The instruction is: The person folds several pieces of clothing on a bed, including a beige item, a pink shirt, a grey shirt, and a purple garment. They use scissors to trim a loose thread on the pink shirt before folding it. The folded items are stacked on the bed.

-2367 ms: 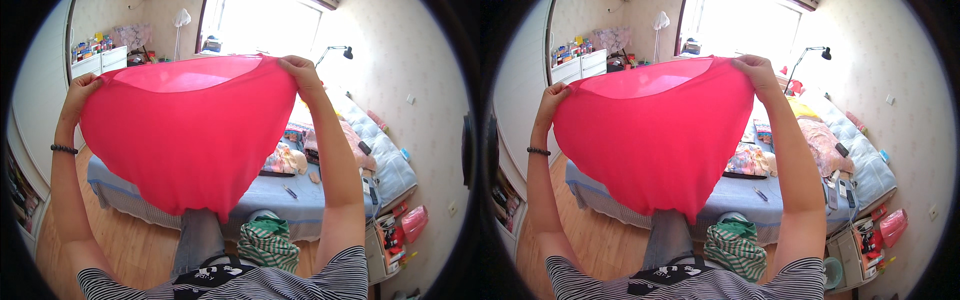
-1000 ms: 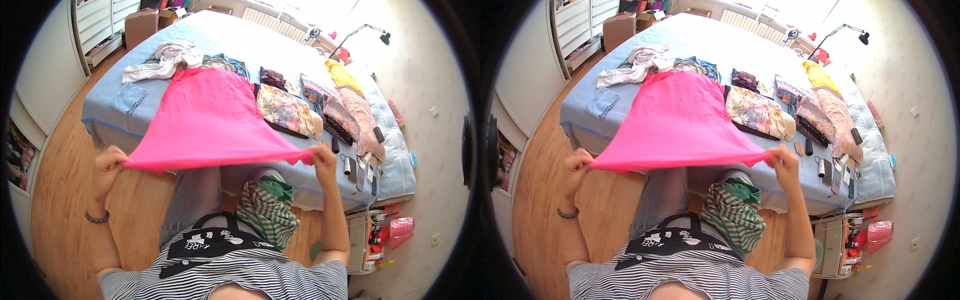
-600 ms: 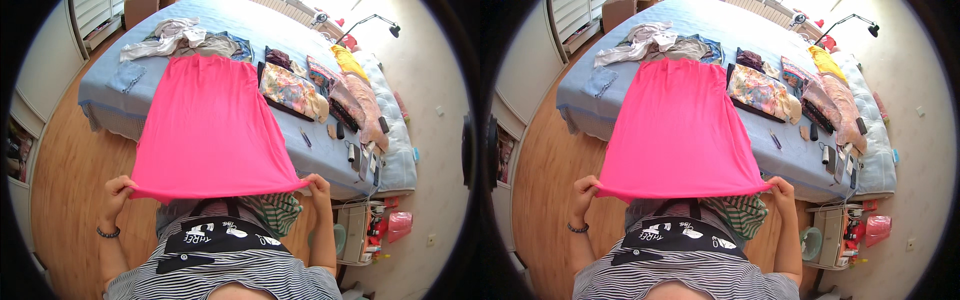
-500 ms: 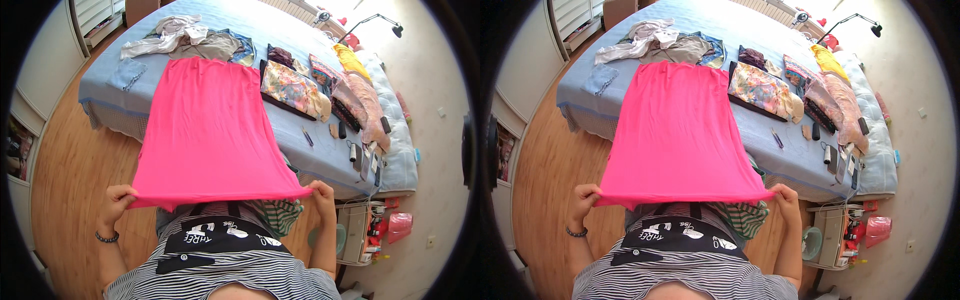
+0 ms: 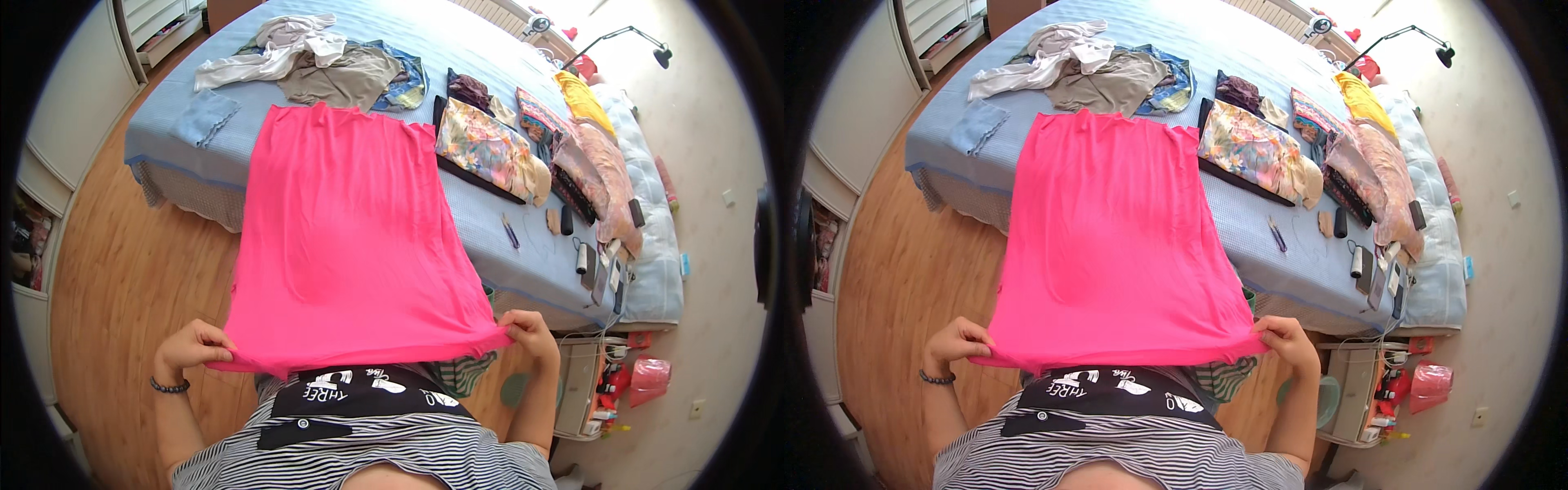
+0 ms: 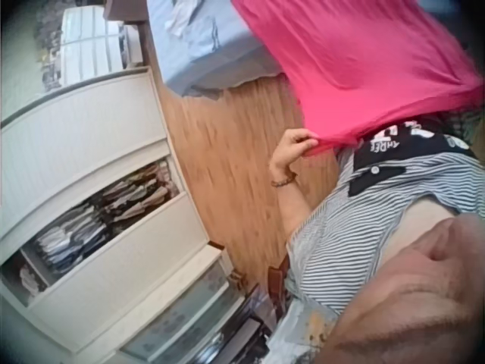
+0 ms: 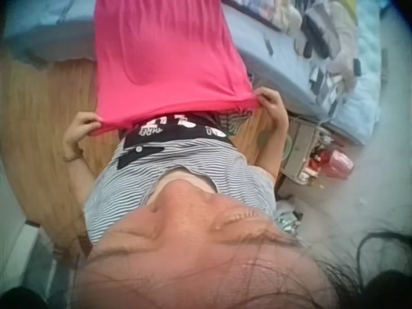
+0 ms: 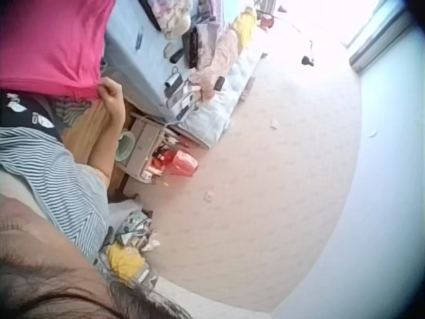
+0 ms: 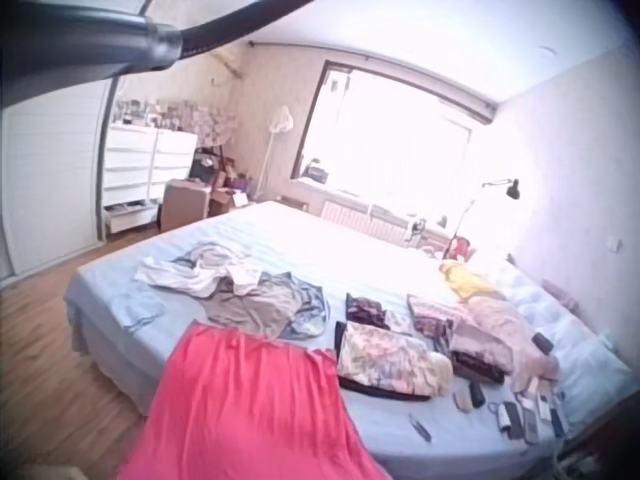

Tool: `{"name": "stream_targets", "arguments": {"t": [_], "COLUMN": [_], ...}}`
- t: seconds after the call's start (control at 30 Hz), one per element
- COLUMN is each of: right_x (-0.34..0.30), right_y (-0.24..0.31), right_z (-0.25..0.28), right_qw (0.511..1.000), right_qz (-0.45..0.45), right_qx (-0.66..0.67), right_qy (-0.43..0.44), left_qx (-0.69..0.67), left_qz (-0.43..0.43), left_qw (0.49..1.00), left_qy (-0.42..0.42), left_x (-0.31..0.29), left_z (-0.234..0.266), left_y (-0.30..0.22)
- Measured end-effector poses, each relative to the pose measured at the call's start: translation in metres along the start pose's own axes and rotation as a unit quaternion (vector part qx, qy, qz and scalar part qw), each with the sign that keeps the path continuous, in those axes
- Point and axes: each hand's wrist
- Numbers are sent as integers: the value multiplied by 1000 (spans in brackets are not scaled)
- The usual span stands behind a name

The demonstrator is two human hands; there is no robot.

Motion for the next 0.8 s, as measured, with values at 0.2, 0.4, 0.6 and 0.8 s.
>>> {"name": "stream_targets", "arguments": {"t": [0.2,0.4,0.6,0.8], "right_x": [111,299,290,217], "right_y": [55,107,2,-68], "right_z": [29,61,46,0], "right_qw": [987,914,886,894], "right_qz": [99,267,238,42], "right_qx": [-118,-194,-266,-268], "right_qy": [-51,-236,-297,-357], "left_qx": [65,-44,-75,-329], "left_qz": [-149,-211,-137,-55], "left_qw": [975,917,844,890], "left_qy": [-150,-336,-512,-312], "left_x": [73,221,250,250], "left_z": [75,170,159,51], "left_y": [-56,-114,25,78]}}
Point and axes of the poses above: each hand's wrist, its own x-axis towards the middle knuckle, its own z-axis out of the back of the hand, y = z × x, and after that the axes turned 10 degrees about x, right-handed
